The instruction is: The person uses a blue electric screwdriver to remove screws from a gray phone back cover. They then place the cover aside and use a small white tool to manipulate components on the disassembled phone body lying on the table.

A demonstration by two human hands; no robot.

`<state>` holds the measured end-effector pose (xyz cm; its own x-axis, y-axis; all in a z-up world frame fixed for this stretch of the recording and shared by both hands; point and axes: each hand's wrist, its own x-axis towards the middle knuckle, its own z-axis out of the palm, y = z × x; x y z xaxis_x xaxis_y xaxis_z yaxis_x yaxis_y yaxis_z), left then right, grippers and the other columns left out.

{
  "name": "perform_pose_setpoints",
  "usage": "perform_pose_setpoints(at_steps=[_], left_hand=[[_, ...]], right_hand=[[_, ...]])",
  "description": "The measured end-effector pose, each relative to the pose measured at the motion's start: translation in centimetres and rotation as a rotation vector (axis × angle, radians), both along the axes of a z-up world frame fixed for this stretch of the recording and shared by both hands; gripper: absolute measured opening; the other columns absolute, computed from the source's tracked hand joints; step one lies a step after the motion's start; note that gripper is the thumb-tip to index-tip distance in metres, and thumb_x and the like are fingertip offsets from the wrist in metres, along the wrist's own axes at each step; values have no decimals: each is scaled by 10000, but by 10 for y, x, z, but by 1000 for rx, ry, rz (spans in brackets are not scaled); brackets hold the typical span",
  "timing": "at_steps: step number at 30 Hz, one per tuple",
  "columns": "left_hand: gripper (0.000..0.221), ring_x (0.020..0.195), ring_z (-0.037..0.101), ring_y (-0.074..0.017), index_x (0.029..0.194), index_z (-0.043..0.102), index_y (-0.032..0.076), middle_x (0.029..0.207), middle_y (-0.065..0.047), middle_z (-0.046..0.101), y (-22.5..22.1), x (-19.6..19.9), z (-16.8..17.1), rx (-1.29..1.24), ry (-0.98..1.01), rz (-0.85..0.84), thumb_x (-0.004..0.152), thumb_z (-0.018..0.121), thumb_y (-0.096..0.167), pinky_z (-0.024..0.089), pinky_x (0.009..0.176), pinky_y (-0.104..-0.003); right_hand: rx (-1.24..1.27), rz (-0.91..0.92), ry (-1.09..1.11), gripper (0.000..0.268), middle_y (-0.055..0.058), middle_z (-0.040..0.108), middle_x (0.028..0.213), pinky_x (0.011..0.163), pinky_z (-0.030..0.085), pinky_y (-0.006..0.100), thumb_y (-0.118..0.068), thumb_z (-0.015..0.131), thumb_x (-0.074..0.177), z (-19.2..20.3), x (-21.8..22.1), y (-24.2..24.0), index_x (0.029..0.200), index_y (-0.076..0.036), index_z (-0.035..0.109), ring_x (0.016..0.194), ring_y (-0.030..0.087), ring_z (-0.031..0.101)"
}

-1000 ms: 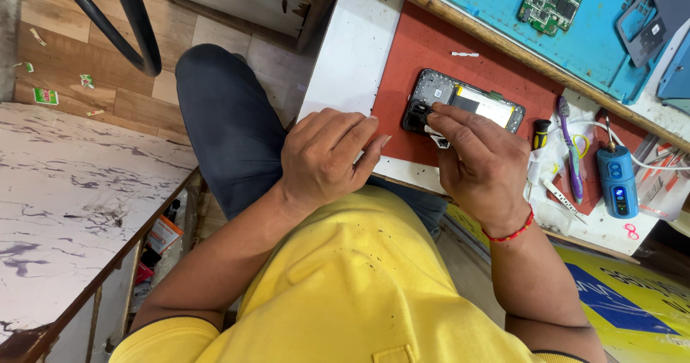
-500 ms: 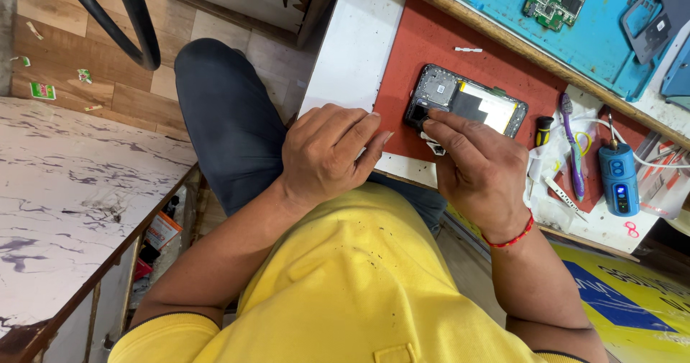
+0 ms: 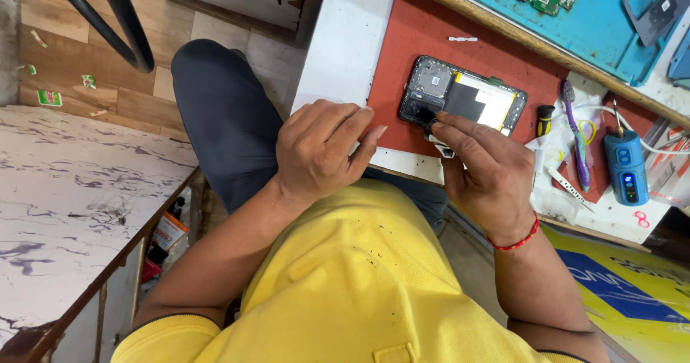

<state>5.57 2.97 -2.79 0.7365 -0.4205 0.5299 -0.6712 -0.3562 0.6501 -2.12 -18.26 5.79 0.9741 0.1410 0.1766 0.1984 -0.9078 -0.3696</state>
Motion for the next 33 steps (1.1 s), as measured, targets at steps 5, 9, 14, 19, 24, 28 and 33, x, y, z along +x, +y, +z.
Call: perform_pose_setpoints(at_steps=[5,9,14,19,24,28,33], left_hand=[[188,783,689,-204,1000,725,23,895,-79,702,-2,0,1,-16,13,-2,917,852,134,534,666,-324],[187,796,691,-230,1015,725,14,912,-87,711,-4,1,2,2,-5,-2,911,844,114,544,686,-331],[197,782,679,-239,1021,730,10,907,-90,710,-5,1,4,20,2,-1,902,846,118,536,676,-335],[205,763,671,-227,1025,733,5,889,-89,705,-7,1,1,27,12,-10,898,850,115,525,651,-331],[222,802,682,-233,1049,723,14,920,-94,702,-7,-1,-1,31,5,-9,899,853,113,540,682,-332],[224,796,684,-229,1047,725,15,915,-91,702,-7,-1,-2,33,7,-11,895,861,109,540,674,-326],[218,792,686,-218,1047,730,18,907,-85,706,-7,-1,-4,29,4,-8,900,857,117,544,669,-316]], right_hand=[[23,-22,10,356,113,745,1193,854,605,349,114,706,825,-1,-5,-7,1143,-44,726,1003,276,748],[37,-38,19,383,113,745,1189,860,609,350,113,698,800,-2,-10,-12,1149,-43,724,1018,283,749],[49,-60,15,395,113,745,1184,850,608,353,108,700,784,-3,-15,-18,1148,-44,720,1010,280,747],[63,-78,13,392,108,748,1176,828,605,352,109,699,784,-5,-20,-24,1142,-46,725,985,276,747],[68,-99,6,388,95,749,1180,831,608,351,104,699,787,-7,-24,-28,1139,-55,728,985,269,750],[80,-109,2,383,97,749,1175,823,607,353,102,705,789,-8,-26,-30,1138,-53,727,980,272,749],[81,-117,12,388,102,750,1169,815,604,355,104,709,783,-7,-29,-32,1139,-48,729,971,278,746]])
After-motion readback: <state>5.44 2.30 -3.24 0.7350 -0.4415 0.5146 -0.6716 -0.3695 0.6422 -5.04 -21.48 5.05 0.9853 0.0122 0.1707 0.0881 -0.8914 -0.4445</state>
